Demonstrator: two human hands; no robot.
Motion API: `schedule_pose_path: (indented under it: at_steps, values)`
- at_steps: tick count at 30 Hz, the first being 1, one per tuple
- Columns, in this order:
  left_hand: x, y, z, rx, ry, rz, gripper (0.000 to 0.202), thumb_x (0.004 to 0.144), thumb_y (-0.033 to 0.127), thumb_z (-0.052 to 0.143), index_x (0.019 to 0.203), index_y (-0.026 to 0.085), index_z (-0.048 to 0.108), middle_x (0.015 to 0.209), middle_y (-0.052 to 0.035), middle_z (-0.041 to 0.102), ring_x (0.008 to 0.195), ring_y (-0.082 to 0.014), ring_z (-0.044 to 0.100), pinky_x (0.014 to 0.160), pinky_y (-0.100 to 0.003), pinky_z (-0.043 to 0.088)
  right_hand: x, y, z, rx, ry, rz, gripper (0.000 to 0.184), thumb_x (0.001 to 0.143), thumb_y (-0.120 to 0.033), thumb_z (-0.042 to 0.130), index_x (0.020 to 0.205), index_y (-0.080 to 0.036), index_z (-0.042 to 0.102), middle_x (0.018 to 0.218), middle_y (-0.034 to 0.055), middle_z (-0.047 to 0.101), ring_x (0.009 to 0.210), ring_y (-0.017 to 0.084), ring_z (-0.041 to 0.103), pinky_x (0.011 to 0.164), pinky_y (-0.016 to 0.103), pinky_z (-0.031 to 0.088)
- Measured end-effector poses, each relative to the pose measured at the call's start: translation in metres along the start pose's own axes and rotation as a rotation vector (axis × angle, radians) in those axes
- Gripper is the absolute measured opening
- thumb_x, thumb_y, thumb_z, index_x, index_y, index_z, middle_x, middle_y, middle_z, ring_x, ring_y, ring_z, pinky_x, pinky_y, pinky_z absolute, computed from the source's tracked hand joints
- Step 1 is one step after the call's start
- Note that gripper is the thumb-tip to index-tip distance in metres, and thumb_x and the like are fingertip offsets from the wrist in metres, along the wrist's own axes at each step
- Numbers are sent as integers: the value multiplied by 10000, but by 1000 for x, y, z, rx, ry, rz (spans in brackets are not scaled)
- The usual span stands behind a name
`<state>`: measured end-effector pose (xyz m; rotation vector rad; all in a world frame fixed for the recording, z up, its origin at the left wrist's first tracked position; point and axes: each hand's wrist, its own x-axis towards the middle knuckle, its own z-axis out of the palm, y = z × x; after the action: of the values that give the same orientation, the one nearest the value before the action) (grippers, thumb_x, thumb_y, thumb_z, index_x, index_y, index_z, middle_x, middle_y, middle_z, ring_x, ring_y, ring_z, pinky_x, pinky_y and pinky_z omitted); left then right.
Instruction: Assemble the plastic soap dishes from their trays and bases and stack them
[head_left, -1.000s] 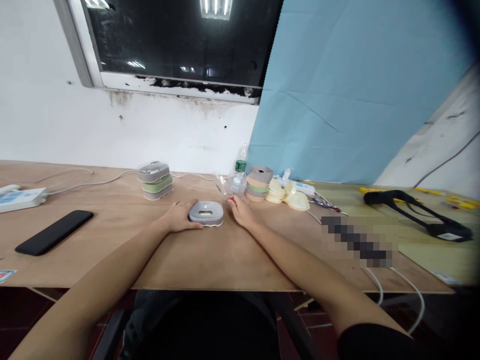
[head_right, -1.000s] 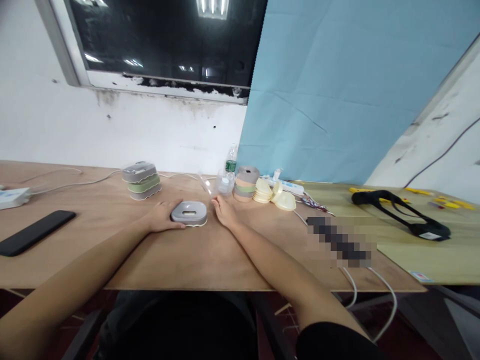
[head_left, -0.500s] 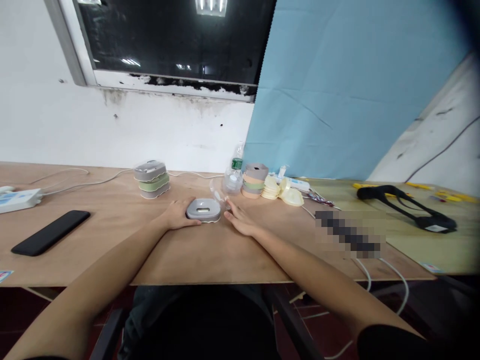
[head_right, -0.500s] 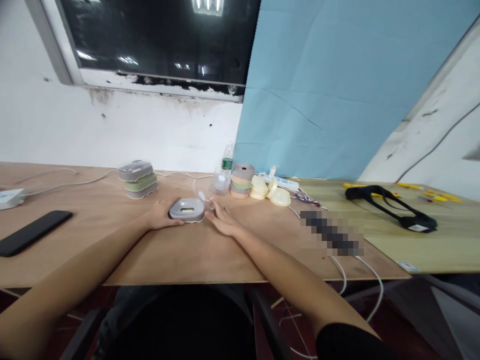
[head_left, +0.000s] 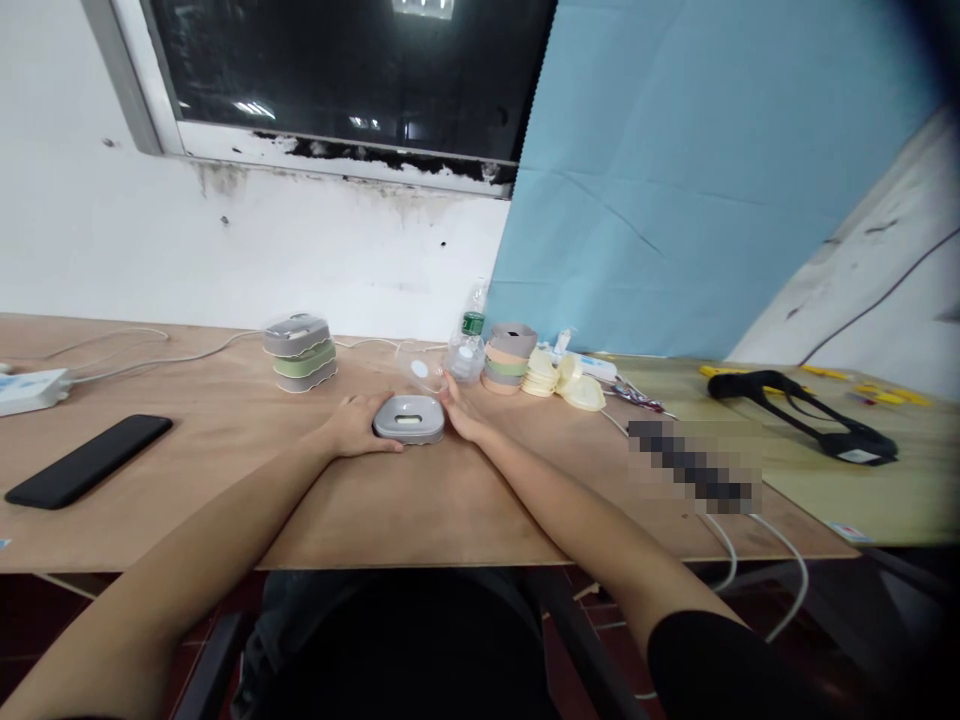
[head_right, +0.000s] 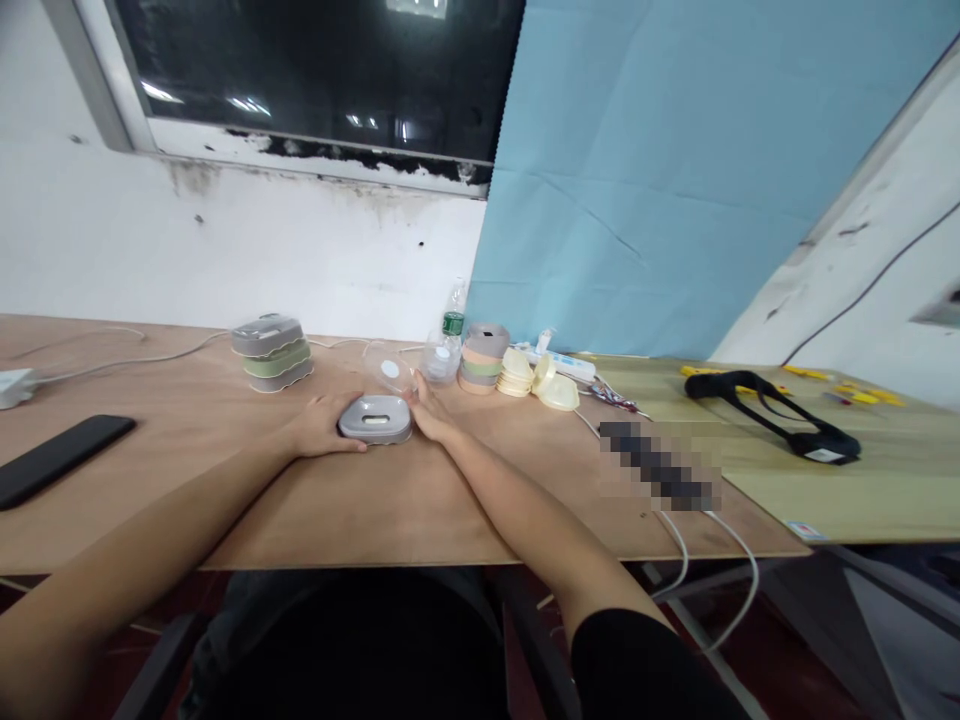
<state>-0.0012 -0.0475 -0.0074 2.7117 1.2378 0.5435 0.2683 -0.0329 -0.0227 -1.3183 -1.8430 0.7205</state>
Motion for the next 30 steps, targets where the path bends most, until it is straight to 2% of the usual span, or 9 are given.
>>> schedule_pose_path:
  at_steps: [4, 8, 10, 13, 19, 23, 26, 28, 30]
  values:
    - [-1, 7, -9, 75, 111, 45, 1037, 677, 804, 514, 1468, 171, 292, 1437, -181, 420, 1300, -373, 380, 1070, -534, 233, 8, -6, 10, 267, 118, -44, 1009, 737, -870, 224, 1513, -226, 197, 1572, 58, 198, 1451, 208, 162, 1193, 394, 79]
    - [-1, 36, -19, 211, 254, 260, 878, 733, 777, 478, 1406, 217, 428, 1422, -178, 422, 1320, -355, 340, 1107, -531, 132, 4, -39, 19, 602, 84, -101, 960, 754, -862, 165, 1490, -252, 261, 1566, 31, 224, 1456, 184, 135, 1189, 406, 96]
    - [0, 53, -18, 258, 240, 362, 831, 755, 774, 446, 1400, 250, 446, 1436, -174, 406, 1330, -359, 325, 1106, -547, 106, -3, -58, 20, 741, 30, -139, 932, 772, -848, 166, 1485, -257, 271, 1565, 20, 224, 1458, 177, 127, 1191, 407, 93]
    - [2, 70, -11, 284, 212, 420, 875, 733, 807, 427, 1420, 264, 425, 1495, -179, 320, 1344, -387, 292, 1096, -567, 108, -14, -79, 19, 899, -24, -135, 935, 781, -838, 189, 1487, -230, 261, 1566, 35, 216, 1452, 176, 156, 1195, 389, 82]
    - [3, 71, -8, 275, 190, 453, 899, 717, 819, 433, 1449, 299, 372, 1527, -179, 255, 1364, -407, 253, 1078, -590, 131, -22, -90, 12, 1062, 26, -93, 907, 790, -824, 169, 1439, -218, 355, 1553, 47, 257, 1443, 187, 193, 1187, 410, 136]
    - [2, 70, -12, 258, 202, 485, 834, 722, 797, 468, 1390, 298, 468, 1522, -159, 284, 1360, -412, 258, 1081, -591, 127, -21, -90, 11, 1062, 69, -132, 840, 774, -829, 259, 1338, -243, 468, 1526, 44, 323, 1431, 191, 235, 1171, 421, 193]
    - [0, 65, -15, 243, 231, 512, 726, 757, 743, 493, 1319, 286, 543, 1485, -144, 363, 1336, -383, 312, 1088, -565, 143, -24, -89, 8, 977, 184, -173, 656, 737, -734, 529, 1179, -251, 568, 1390, 68, 521, 1350, 214, 402, 1102, 416, 335]
    - [-2, 58, -19, 211, 298, 476, 647, 802, 674, 502, 1309, 273, 541, 1439, -136, 430, 1309, -350, 361, 1086, -536, 175, -27, -89, 5, 907, 298, -141, 524, 701, -642, 654, 1014, -224, 613, 1156, 82, 677, 1165, 229, 584, 961, 375, 469]
    - [-4, 48, -24, 154, 418, 376, 599, 840, 601, 502, 1327, 252, 509, 1392, -135, 477, 1281, -323, 399, 1069, -506, 221, -31, -87, 1, 858, 378, -57, 426, 685, -595, 694, 828, -207, 593, 840, 52, 725, 891, 213, 687, 751, 307, 534]
